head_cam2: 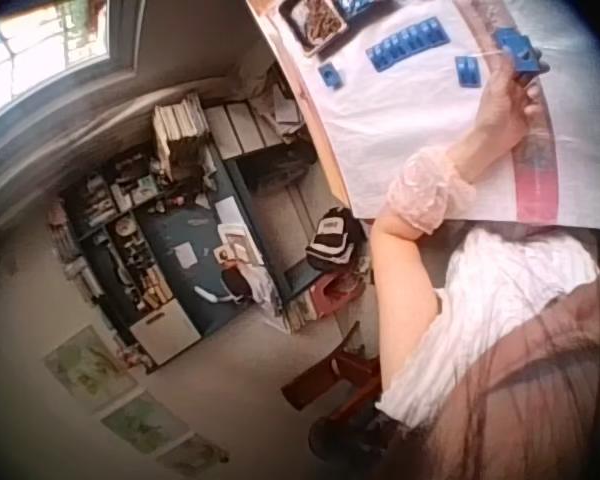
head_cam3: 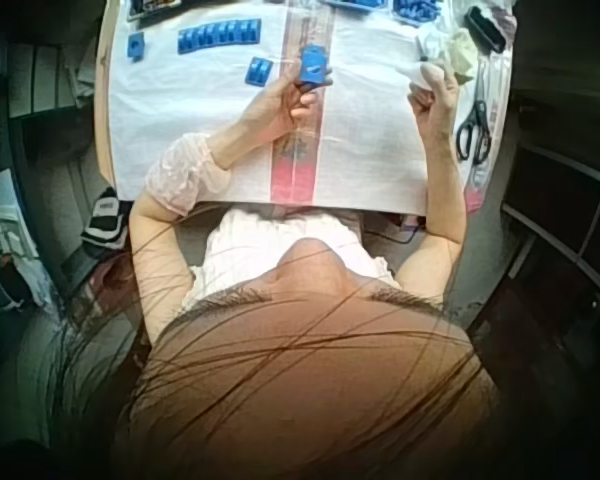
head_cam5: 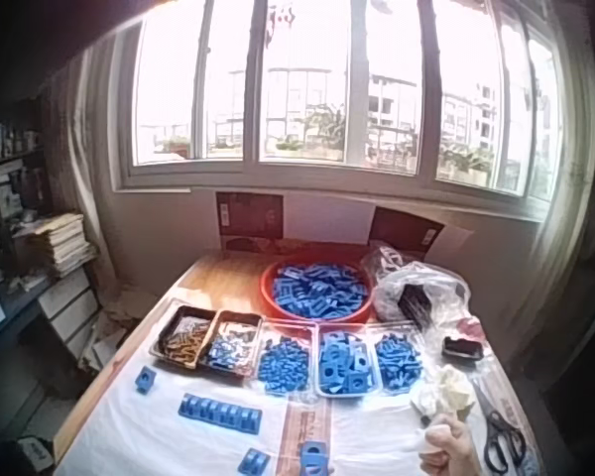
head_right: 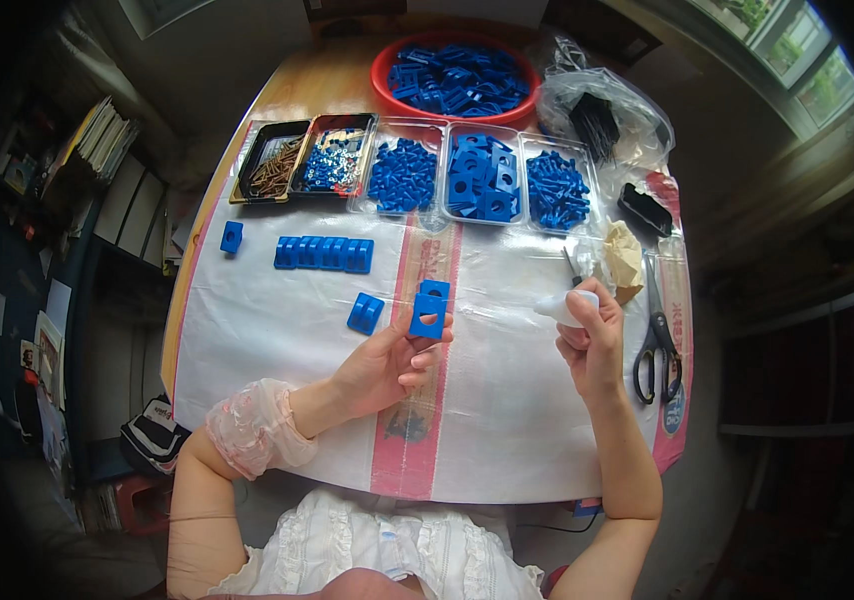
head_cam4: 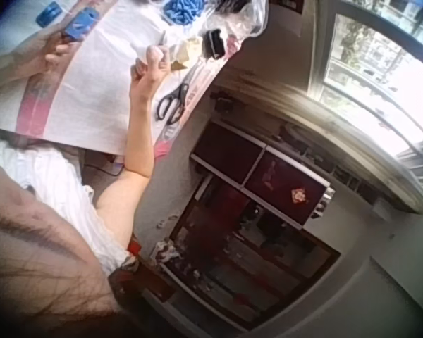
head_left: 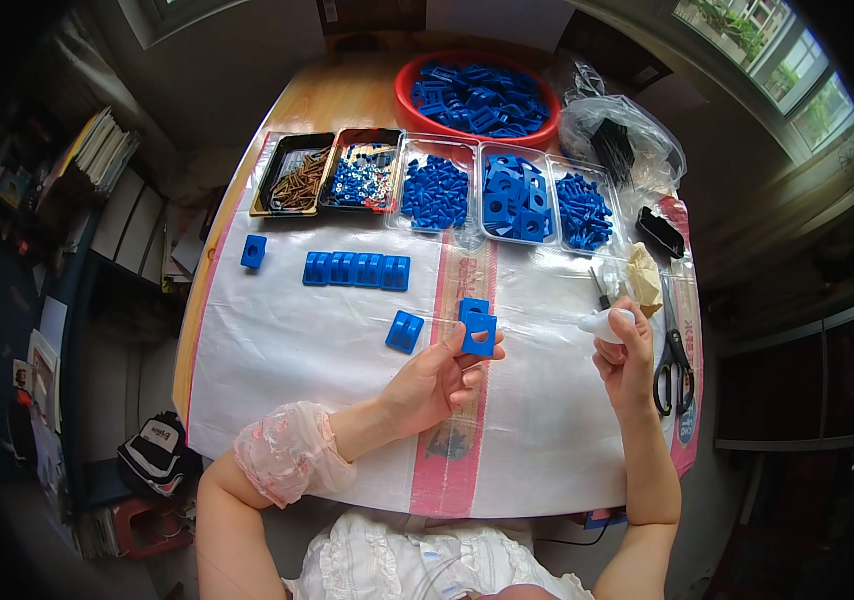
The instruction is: Assembling blue plastic components using adhesive at a workstation.
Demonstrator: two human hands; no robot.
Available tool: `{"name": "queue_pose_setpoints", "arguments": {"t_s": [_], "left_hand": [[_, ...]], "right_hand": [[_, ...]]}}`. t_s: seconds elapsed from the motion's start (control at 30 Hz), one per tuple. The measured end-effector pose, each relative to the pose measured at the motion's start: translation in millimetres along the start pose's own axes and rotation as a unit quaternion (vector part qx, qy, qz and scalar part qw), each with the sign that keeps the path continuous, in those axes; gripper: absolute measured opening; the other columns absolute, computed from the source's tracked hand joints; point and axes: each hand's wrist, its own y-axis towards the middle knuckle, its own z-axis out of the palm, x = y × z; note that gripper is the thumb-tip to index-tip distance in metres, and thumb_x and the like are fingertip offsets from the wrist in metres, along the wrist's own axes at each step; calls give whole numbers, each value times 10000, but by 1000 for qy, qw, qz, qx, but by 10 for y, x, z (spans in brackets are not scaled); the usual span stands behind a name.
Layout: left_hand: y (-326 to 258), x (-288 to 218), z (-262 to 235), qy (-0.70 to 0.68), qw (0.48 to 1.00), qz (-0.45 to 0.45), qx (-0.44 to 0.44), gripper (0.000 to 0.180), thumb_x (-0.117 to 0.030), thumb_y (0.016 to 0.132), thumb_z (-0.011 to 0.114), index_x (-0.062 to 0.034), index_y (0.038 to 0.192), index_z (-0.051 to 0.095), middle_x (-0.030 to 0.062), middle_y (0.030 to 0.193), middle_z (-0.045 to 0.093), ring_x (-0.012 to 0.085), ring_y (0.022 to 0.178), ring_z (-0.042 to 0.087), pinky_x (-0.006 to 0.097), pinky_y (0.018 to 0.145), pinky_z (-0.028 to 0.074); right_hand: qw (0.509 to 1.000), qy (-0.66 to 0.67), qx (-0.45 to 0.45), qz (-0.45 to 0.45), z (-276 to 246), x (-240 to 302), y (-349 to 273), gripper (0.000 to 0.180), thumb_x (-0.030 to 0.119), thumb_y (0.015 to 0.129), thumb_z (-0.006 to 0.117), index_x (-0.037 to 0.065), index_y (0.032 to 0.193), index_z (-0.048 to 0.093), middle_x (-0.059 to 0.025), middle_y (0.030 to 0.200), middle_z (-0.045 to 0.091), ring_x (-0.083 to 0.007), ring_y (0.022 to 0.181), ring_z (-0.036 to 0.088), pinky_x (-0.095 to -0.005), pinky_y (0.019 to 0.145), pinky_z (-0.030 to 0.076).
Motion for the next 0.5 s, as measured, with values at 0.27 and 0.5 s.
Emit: {"name": "queue_pose_setpoints", "arguments": {"t_s": [0.27, 0.5], "left_hand": [[3, 6, -12, -8, 1000, 2, -3, 547, -496, 1017, 435, -65, 1352, 465, 13, 1106, 554, 40, 744, 422, 159, 558, 382], [0, -4, 9, -11, 1000, -2, -3, 542, -492, 1017, 440, -63, 1347, 467, 17, 1105, 549, 39, 744, 420, 156, 556, 379]], "right_hand": [[1000, -6, 0, -3, -1, 3, -1, 199, 183, 909, 660, 144, 811, 491, 94, 571, 371, 22, 446, 284, -166, 373, 162], [1000, -6, 3, -3, -6, 3, -3, 209, 187, 911, 660, 146, 807, 484, 95, 573, 368, 22, 448, 283, -167, 371, 162]]}}
